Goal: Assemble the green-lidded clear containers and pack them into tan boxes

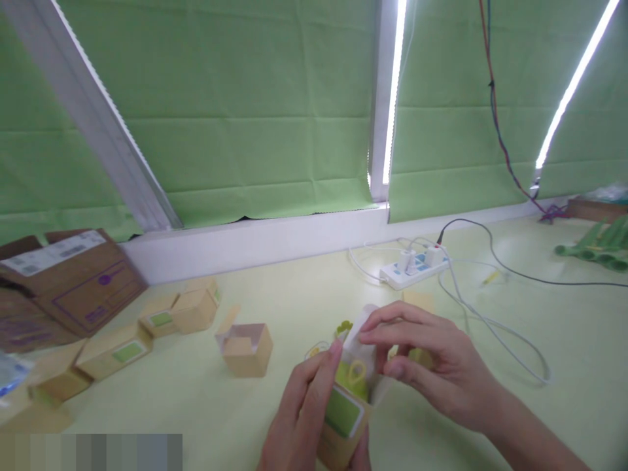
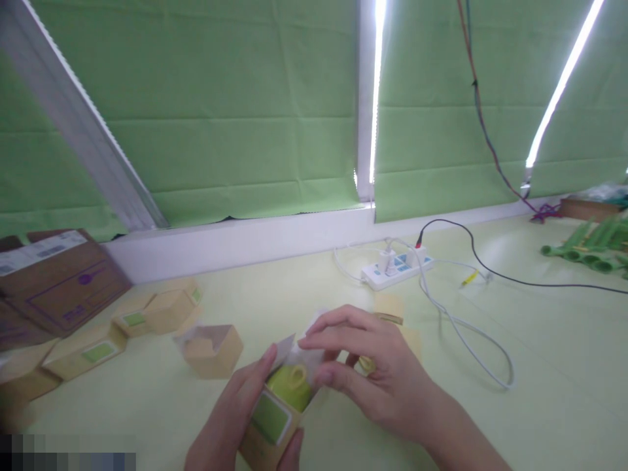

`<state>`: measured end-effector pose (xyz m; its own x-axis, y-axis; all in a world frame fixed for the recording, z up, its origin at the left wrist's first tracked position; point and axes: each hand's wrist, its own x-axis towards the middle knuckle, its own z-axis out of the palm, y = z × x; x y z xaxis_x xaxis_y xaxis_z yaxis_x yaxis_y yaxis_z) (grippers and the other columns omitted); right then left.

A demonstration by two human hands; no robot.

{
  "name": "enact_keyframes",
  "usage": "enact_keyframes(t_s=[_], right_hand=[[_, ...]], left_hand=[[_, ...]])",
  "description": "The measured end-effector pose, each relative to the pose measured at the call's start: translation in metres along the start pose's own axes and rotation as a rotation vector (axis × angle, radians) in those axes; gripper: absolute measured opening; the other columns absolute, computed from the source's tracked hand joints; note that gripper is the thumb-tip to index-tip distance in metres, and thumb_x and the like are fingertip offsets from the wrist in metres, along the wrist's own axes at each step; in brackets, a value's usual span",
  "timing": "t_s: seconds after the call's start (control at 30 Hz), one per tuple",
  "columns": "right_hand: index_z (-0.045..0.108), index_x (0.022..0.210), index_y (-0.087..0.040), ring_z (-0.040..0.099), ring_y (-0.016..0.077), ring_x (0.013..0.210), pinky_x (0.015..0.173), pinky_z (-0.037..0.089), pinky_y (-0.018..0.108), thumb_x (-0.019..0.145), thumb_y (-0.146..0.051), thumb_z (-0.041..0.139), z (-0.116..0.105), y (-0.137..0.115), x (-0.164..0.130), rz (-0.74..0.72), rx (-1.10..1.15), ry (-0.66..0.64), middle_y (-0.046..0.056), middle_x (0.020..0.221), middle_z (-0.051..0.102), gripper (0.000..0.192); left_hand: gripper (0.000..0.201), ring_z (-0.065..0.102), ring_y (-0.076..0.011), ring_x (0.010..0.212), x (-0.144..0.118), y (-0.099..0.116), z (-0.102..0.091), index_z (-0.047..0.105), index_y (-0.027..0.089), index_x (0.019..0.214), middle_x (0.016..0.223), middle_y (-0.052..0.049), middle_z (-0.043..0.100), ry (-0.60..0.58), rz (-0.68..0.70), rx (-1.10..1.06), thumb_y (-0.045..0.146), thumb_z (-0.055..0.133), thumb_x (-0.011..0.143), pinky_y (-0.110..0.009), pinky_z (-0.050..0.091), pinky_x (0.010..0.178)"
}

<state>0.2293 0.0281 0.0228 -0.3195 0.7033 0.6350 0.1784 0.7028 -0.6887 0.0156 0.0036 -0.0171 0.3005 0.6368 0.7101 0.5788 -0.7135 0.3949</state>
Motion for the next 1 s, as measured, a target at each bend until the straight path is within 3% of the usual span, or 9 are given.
enact_keyframes(t_s=[0.13, 0.3, 0.37, 0.5, 0.57, 0.73, 0.83, 0.9, 1.0], right_hand=[[0.07, 0.11, -0.026, 0.065, 0.0197, 0.084, 0.066, 0.054, 0.03, 0.094, -0.016, 0.06, 0.006, 0.003, -0.005, -0.098, -0.145, 0.215, 0.005, 0.093, 0.069, 0.021], [0.061, 0.11, -0.027, 0.058, 0.0225, 0.103, 0.069, 0.053, 0.029, 0.091, -0.015, 0.062, 0.015, 0.007, -0.007, -0.04, -0.153, 0.394, 0.007, 0.112, 0.059, 0.022], [0.06, 0.107, -0.027, 0.055, 0.0242, 0.112, 0.078, 0.054, 0.032, 0.091, -0.017, 0.062, 0.019, 0.005, -0.007, -0.033, -0.153, 0.34, 0.008, 0.119, 0.055, 0.019], [0.063, 0.117, -0.027, 0.053, 0.028, 0.123, 0.105, 0.047, 0.044, 0.091, -0.026, 0.065, 0.029, 0.0, -0.007, 0.014, -0.204, 0.034, 0.01, 0.142, 0.043, 0.026], [0.063, 0.119, -0.026, 0.053, 0.0284, 0.124, 0.103, 0.049, 0.042, 0.09, -0.029, 0.067, 0.033, -0.002, -0.007, 0.055, -0.158, -0.041, 0.011, 0.139, 0.049, 0.03], [0.065, 0.113, -0.023, 0.064, 0.0203, 0.096, 0.08, 0.058, 0.03, 0.091, -0.033, 0.066, 0.033, -0.003, -0.004, 0.147, 0.057, -0.07, 0.006, 0.106, 0.067, 0.024], [0.067, 0.097, -0.021, 0.064, 0.0168, 0.086, 0.071, 0.056, 0.025, 0.093, -0.029, 0.064, 0.032, -0.004, -0.002, 0.169, 0.08, -0.063, 0.004, 0.092, 0.067, 0.01], [0.063, 0.094, -0.021, 0.063, 0.0149, 0.081, 0.07, 0.056, 0.024, 0.092, -0.025, 0.064, 0.033, -0.004, -0.002, 0.18, 0.111, -0.051, 0.002, 0.088, 0.065, 0.005], [0.049, 0.11, -0.026, 0.064, 0.0141, 0.084, 0.079, 0.056, 0.028, 0.092, -0.022, 0.065, 0.036, -0.005, -0.005, 0.264, 0.207, 0.005, -0.001, 0.093, 0.064, 0.024]], left_hand=[[0.071, 0.065, -0.026, 0.114, 0.001, 0.004, -0.001, 0.038, 0.025, 0.147, 0.125, -0.012, 0.062, 0.069, 0.004, 0.015, 0.007, 0.054, 0.08, -0.036, 0.057, 0.095], [0.063, 0.068, -0.0261, 0.109, 0.001, 0.005, -0.001, 0.041, 0.018, 0.143, 0.122, -0.012, 0.063, 0.183, -0.128, 0.082, 0.017, 0.059, 0.082, -0.036, 0.057, 0.094], [0.054, 0.066, -0.0262, 0.109, 0.001, 0.002, -0.001, 0.046, 0.018, 0.135, 0.119, -0.011, 0.062, 0.204, -0.155, 0.073, 0.019, 0.059, 0.083, -0.037, 0.056, 0.095], [0.045, 0.064, -0.0266, 0.113, 0.002, 0.0, 0.003, 0.047, 0.02, 0.124, 0.122, -0.012, 0.059, 0.245, -0.13, 0.006, 0.017, 0.063, 0.082, -0.039, 0.056, 0.094], [0.041, 0.065, -0.0268, 0.113, 0.0, 0.001, 0.006, 0.048, 0.021, 0.122, 0.125, -0.013, 0.059, 0.244, -0.155, -0.01, 0.021, 0.063, 0.084, -0.04, 0.056, 0.094], [0.033, 0.063, -0.028, 0.116, -0.005, 0.003, 0.014, 0.049, 0.025, 0.119, 0.129, -0.014, 0.057, 0.185, -0.228, -0.128, 0.049, 0.051, 0.096, -0.043, 0.053, 0.095], [0.029, 0.063, -0.0253, 0.114, -0.003, 0.002, 0.013, 0.052, 0.028, 0.115, 0.125, -0.01, 0.06, 0.098, -0.183, -0.24, 0.049, 0.038, 0.102, -0.041, 0.053, 0.093], [0.024, 0.065, -0.0242, 0.109, -0.002, 0.002, 0.012, 0.055, 0.028, 0.111, 0.12, -0.008, 0.063, 0.068, -0.194, -0.267, 0.045, 0.041, 0.102, -0.039, 0.054, 0.09], [0.02, 0.07, -0.0217, 0.099, -0.002, 0.006, 0.01, 0.054, 0.028, 0.114, 0.113, -0.006, 0.067, 0.091, -0.282, -0.328, 0.042, 0.047, 0.1, -0.034, 0.059, 0.083]])
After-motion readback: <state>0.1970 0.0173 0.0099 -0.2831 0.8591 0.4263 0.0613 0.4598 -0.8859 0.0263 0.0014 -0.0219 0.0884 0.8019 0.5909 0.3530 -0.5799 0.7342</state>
